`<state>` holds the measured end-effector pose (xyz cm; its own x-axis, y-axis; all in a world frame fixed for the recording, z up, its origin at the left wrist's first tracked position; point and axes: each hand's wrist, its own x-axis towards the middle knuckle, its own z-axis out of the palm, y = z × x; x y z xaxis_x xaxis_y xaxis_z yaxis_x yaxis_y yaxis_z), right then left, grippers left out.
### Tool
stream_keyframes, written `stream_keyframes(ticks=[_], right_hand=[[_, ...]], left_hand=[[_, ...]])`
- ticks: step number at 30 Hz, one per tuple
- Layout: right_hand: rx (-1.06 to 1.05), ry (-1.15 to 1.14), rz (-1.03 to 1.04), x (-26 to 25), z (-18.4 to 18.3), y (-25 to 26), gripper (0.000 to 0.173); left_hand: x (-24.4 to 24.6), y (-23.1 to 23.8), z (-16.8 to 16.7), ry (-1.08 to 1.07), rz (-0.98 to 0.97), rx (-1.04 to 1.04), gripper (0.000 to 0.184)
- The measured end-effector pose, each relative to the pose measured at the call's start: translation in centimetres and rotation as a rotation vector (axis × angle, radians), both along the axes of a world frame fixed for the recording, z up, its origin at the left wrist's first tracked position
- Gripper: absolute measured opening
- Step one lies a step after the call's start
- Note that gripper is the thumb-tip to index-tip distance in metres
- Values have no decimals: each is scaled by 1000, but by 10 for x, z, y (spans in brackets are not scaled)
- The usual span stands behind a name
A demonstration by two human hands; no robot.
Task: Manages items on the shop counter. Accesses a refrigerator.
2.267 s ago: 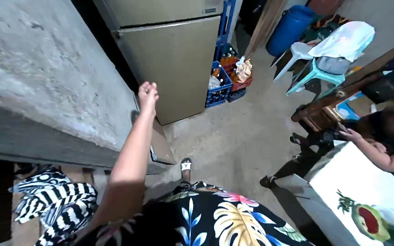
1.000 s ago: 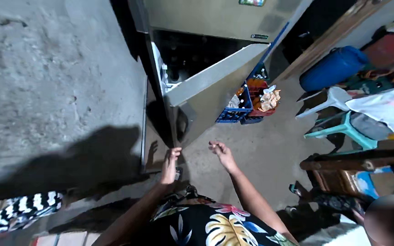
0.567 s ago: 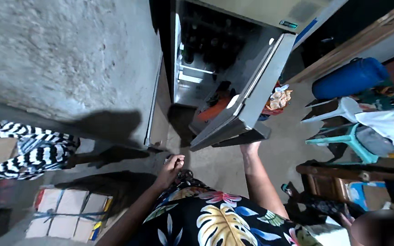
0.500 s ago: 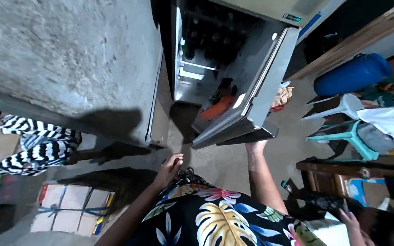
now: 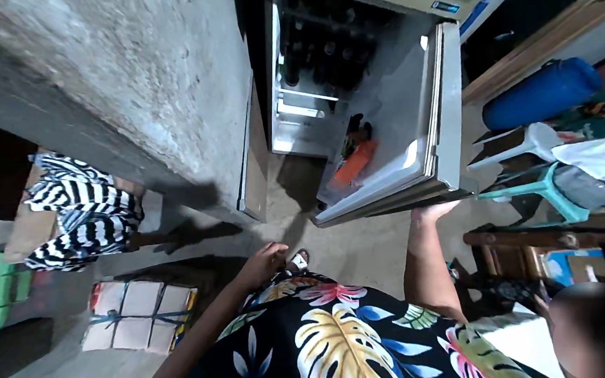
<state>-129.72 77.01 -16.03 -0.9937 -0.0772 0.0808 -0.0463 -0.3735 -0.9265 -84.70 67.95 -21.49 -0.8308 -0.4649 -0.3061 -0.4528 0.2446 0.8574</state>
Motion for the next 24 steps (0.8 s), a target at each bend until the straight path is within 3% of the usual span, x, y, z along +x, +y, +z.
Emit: stream_keyframes(ticks=[7,11,13,18,24], right_hand=[[-52,-1,16,0,-1,0,74],[-58,25,-8,-1,1,-1,70],[-59,8,-22,-3,-1,-1,71],[-33,-6,-78,-13,-2,2,68],[17,-98,-92,-27,-8,14,65]], left_hand=[[28,4,1,-151,-132,28,37],[26,1,1,-97,-90,-33,34],[22,0,-5,37,-25,-103,29],[-16,-23,-14,204,53,-108,23],[-123,-72,9,-32,113,-136,27]])
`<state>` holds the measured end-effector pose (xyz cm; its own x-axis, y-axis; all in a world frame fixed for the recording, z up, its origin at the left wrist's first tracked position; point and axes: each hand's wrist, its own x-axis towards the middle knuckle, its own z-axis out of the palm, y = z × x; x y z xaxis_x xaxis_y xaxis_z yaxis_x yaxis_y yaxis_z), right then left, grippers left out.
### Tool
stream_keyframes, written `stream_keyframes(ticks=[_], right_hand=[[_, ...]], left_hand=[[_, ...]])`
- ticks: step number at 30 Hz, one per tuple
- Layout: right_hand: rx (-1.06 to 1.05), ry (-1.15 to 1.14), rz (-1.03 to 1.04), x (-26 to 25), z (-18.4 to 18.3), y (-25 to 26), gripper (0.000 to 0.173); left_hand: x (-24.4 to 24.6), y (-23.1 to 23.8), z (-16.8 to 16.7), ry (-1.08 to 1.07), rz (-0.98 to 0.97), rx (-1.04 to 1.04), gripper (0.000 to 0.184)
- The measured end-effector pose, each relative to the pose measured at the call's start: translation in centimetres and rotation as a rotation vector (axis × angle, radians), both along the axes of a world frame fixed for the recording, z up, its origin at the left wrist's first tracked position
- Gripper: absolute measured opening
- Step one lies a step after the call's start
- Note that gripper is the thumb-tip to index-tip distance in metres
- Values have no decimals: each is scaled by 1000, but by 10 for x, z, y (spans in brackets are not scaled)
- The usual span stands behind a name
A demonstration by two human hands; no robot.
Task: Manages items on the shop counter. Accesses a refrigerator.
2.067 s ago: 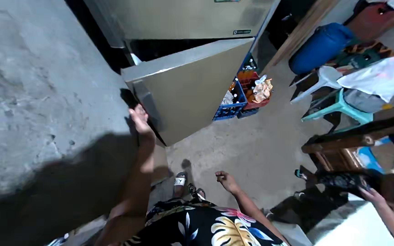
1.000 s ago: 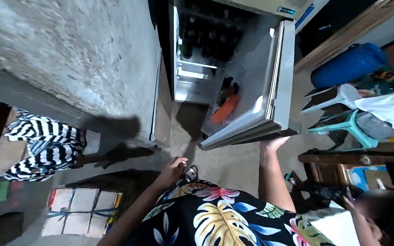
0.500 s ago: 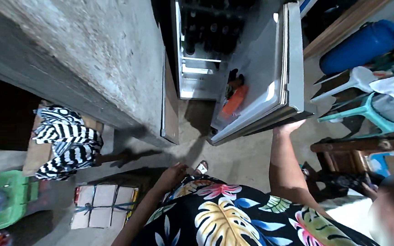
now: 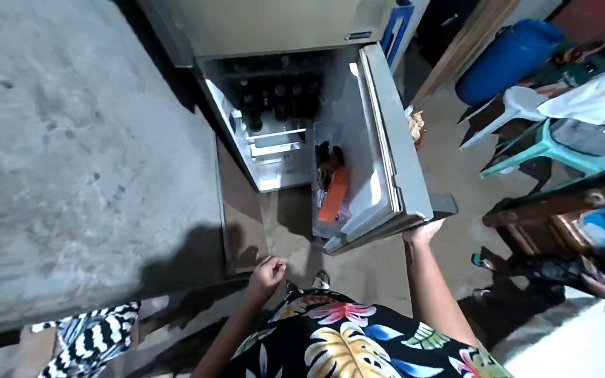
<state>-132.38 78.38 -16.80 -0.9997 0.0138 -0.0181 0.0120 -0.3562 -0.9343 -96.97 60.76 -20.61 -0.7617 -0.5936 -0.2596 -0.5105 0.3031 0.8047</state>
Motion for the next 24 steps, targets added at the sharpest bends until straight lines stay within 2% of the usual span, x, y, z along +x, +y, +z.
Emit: stream_keyframes(ticks=[4,6,8,10,12,14,16,18,19,20,22,24], right_hand=[[71,-29,-50,-2,-2,7,59],[39,-19,-25,-7,-10,13,52],[-35,51,16,-18,-23,20,40],[-128,83,106,-28,-33,29,44],[-202,14,133,-34,-27,32,54],[-309,-96,174,-40,-10,32,64],[-417,-141,274,-46,-13,41,68],[-527,-132,489,-60,-23,56,58],[-563,-171,500,-60,-23,59,55],[-530,-207,436,-54,-18,58,54],[-367,-285,252,-48,3,46,58],[-242,-287,202,-46,11,40,62]], left_hand=[[-85,-40,38,-53,-54,-57,31],[-126,-62,59,-43,-21,40,30],[-163,-88,65,59,-10,142,27],[-203,-117,58,195,4,216,23],[-254,-149,62,217,37,251,22],[-306,-187,72,224,49,278,26],[-357,-225,78,272,98,323,32],[-413,-266,86,324,170,398,48],[-436,-284,88,348,206,439,56],[-455,-300,89,380,252,479,60],[-492,-325,94,463,382,559,50],[-519,-338,104,566,548,714,44]])
